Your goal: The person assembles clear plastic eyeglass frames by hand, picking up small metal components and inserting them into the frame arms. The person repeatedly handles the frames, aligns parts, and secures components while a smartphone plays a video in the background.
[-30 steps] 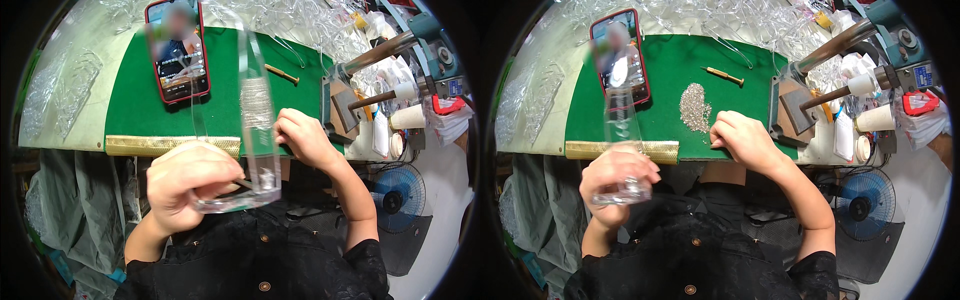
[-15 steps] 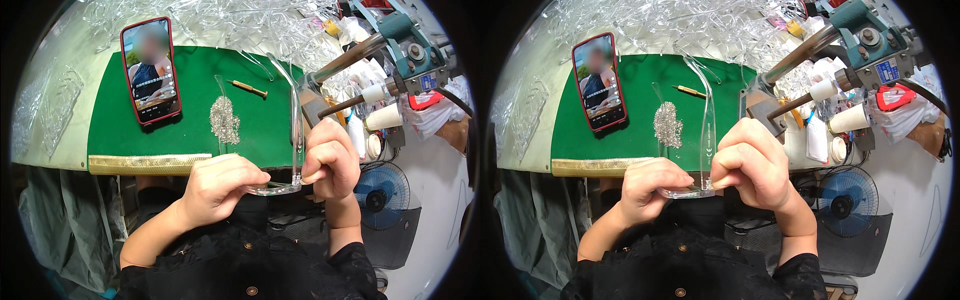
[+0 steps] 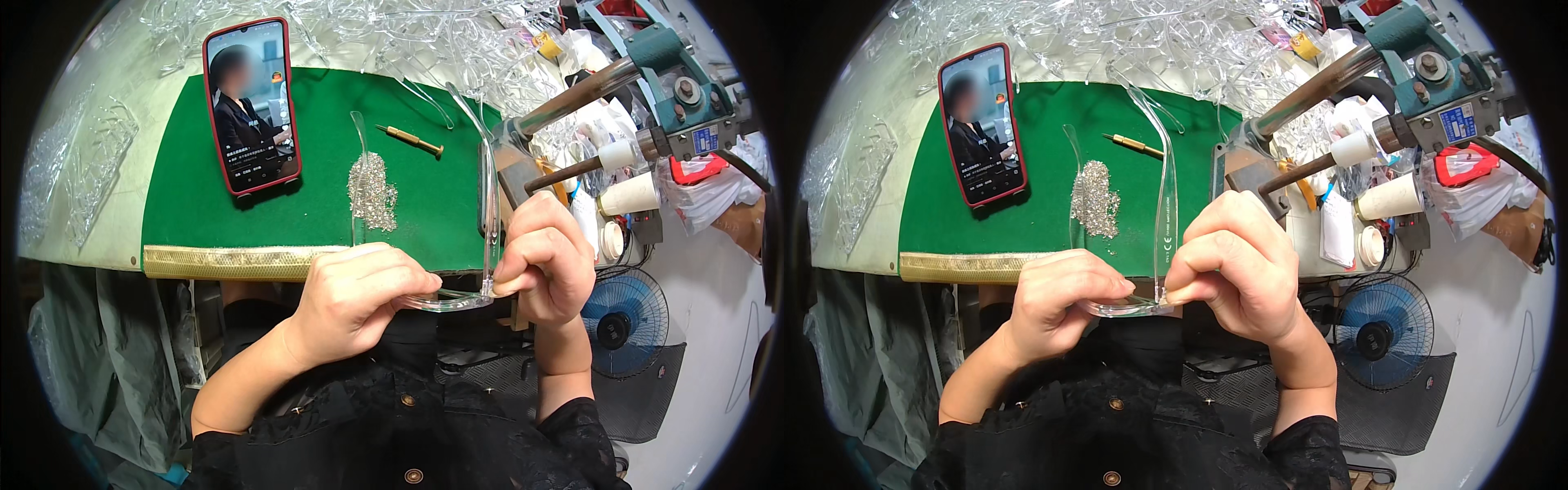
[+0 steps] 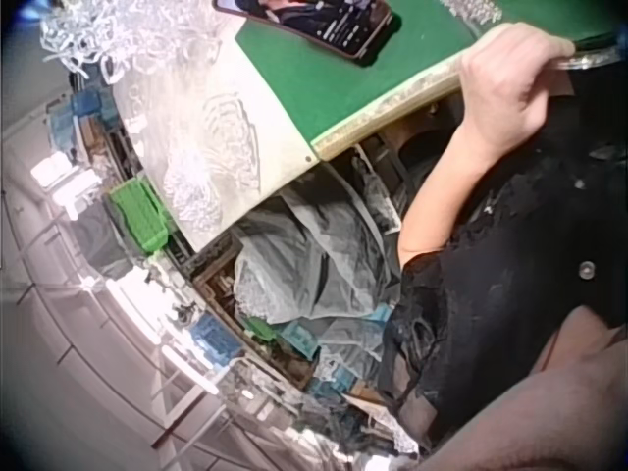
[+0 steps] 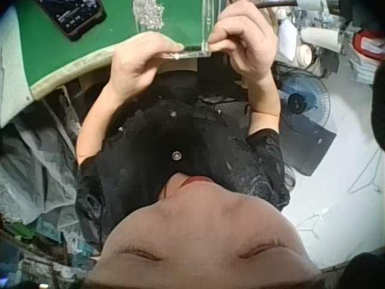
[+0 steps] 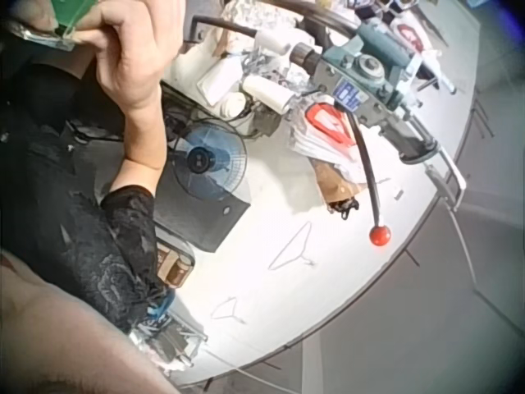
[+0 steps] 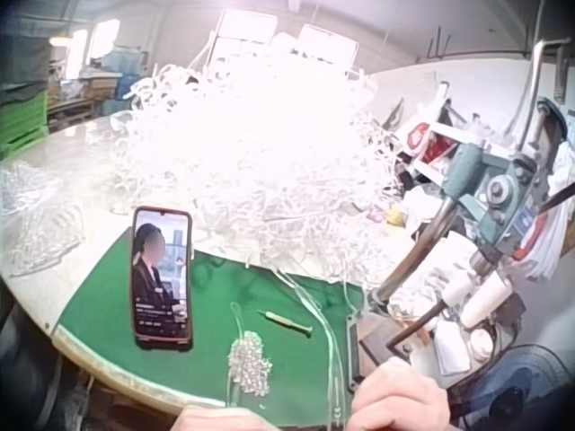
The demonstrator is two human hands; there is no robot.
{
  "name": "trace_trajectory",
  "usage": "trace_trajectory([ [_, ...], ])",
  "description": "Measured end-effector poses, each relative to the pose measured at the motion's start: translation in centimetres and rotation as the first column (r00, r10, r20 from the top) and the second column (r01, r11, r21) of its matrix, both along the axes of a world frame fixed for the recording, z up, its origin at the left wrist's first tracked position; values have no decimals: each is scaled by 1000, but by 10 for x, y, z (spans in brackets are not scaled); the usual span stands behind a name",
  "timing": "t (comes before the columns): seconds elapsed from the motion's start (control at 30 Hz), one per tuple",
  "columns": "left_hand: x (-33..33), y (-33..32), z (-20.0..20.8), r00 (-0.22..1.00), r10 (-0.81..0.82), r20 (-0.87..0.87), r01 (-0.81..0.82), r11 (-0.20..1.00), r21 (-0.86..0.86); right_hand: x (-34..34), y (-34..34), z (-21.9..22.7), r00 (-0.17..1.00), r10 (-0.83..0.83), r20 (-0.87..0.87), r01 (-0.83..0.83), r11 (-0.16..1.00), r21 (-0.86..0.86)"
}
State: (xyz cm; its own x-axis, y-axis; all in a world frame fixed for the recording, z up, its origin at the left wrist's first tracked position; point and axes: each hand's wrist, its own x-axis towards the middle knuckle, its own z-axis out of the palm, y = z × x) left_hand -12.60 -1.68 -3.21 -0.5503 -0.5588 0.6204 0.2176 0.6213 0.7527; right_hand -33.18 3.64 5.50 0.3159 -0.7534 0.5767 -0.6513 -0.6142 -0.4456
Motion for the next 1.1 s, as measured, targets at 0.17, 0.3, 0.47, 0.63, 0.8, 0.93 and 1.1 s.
trace_trajectory([
  [0.17, 0, -1, 2, 1000, 24, 4, -24, 999, -32, -1, 1, -1, 1000, 7, 23, -7, 1000, 7],
  [0.3, 2, -3, 6, 999, 13, 34, -10, 998, -68, -2, 1, -3, 1000, 4, 23, -4, 1000, 0],
  [0.47, 0, -1, 2, 1000, -9, -17, 9, 1000, -9, 2, 2, -4, 999, -15, 47, 16, 999, -31],
  [0.63, -2, 4, 1, 998, -44, -42, 48, 994, 99, 2, 3, -8, 997, -21, 80, 27, 997, -68],
  [0.8, -2, 3, 1, 998, -36, -51, 39, 997, 64, 0, 4, -8, 979, 0, 202, -9, 999, 45],
  [0.93, -1, 1, 2, 1000, -20, -22, 20, 1000, 5, -2, 4, -6, 966, 10, 257, -43, 991, 123],
  [1.1, -2, 3, 2, 999, -25, -40, 26, 999, 25, 0, 2, -3, 978, 36, 204, -59, 993, 107],
])
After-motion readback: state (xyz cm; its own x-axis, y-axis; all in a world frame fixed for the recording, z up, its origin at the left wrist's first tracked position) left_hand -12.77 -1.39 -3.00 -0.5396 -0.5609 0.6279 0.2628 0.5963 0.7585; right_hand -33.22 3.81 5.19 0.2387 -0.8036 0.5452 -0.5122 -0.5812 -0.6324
